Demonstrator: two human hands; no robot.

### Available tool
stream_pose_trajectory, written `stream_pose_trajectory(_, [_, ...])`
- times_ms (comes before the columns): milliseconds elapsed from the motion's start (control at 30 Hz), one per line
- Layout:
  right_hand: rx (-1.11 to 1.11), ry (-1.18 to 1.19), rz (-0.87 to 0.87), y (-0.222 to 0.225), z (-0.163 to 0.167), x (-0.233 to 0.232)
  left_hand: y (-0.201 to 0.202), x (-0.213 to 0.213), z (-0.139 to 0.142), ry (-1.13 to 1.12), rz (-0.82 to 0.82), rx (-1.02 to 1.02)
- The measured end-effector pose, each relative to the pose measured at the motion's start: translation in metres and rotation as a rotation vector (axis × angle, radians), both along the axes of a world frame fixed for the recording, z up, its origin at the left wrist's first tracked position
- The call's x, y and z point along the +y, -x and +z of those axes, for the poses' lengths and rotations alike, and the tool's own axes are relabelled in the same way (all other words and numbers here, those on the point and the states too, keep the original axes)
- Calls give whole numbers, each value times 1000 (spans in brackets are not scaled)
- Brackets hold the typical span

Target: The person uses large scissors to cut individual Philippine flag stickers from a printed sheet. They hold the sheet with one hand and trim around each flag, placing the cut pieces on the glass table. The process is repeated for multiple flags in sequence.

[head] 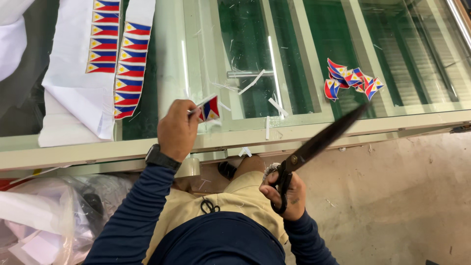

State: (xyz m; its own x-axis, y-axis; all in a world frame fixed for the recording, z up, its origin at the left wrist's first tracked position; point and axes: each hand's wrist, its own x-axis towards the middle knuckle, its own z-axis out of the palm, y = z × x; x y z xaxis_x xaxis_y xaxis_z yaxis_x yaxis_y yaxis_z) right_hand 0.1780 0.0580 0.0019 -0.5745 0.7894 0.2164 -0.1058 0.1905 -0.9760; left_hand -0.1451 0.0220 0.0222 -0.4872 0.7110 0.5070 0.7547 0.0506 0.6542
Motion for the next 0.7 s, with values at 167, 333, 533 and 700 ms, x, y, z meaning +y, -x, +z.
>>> stream_pose_trajectory(167, [-3, 205, 141, 16, -14, 2, -11, -31, 23, -207, -57, -618])
stream_pose_trajectory(333, [-64, 257, 236, 51, 6, 4, -31, -60, 46, -169, -74, -735])
stream_pose_trajectory(533, [-272, 224, 566, 61, 37, -14, -7, -70, 61, -356, -48, -1029])
stream_pose_trajectory(700, [-471, 168, 599, 58, 37, -26, -3, -72, 55, -280, 29, -1120])
